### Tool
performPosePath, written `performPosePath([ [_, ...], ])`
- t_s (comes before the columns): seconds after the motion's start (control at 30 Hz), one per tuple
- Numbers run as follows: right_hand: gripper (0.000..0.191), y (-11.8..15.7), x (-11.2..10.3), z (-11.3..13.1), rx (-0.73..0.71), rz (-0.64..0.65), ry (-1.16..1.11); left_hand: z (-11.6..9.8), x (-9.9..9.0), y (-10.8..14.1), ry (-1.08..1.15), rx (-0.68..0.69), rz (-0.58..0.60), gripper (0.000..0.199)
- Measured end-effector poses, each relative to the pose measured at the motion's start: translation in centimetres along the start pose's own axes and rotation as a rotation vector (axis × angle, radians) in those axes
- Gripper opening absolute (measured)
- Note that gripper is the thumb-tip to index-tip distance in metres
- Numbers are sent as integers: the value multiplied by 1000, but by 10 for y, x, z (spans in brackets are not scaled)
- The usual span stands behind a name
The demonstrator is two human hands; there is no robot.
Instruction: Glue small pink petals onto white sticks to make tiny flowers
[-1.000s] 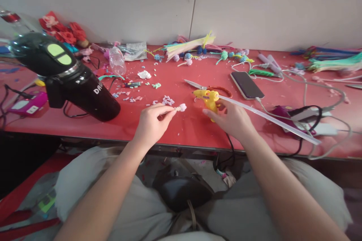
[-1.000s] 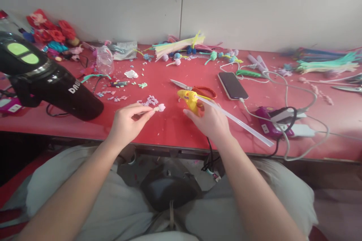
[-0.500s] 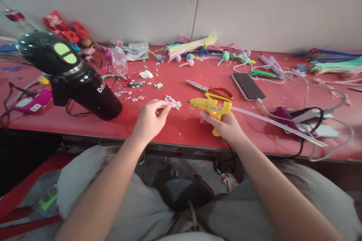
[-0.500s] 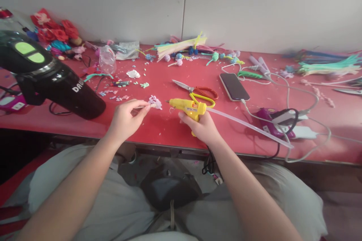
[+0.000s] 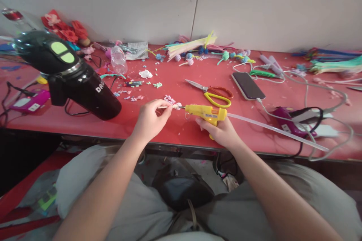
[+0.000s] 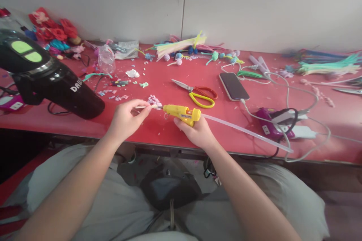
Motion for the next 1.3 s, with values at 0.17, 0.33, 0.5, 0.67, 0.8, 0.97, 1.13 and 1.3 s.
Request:
performPosePath([
  [0.17,23,1,0,4,-37,-2,9,0,1,0,18,-8,9,9],
  [0.33,24,0,1,6,-57,7,22,-1,1,0,30,-10,3,9],
  [0.5,25,1,1,8,-68,15,20,-1,1,0,27,-13,10,9],
  [0.67,25,2,2,8,-72,24,24,1,2,-1,36,-10,4,10],
  [0.8,25,1,2,6,-58,22,25,3,2,-1,25,-13,4,10],
  [0.97,27,1,2,4,-51,21,27,2,1,-1,21,-16,7,11],
  [1.13,28,0,1,3,-47,18,41,3,1,-1,35,-34,8,10],
  [1.3,28,1,1,1,-34,20,62,4,1,-1,46,-55,12,11],
])
Point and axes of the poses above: each hand's wrist, its own y-axis away from the middle knuckle, its own x-axis out of the palm, z = x × y, the point moved 9 cm from there along -y, towards the middle knuckle, and after that the axes turned 9 degrees about x, right-handed, at the moved point
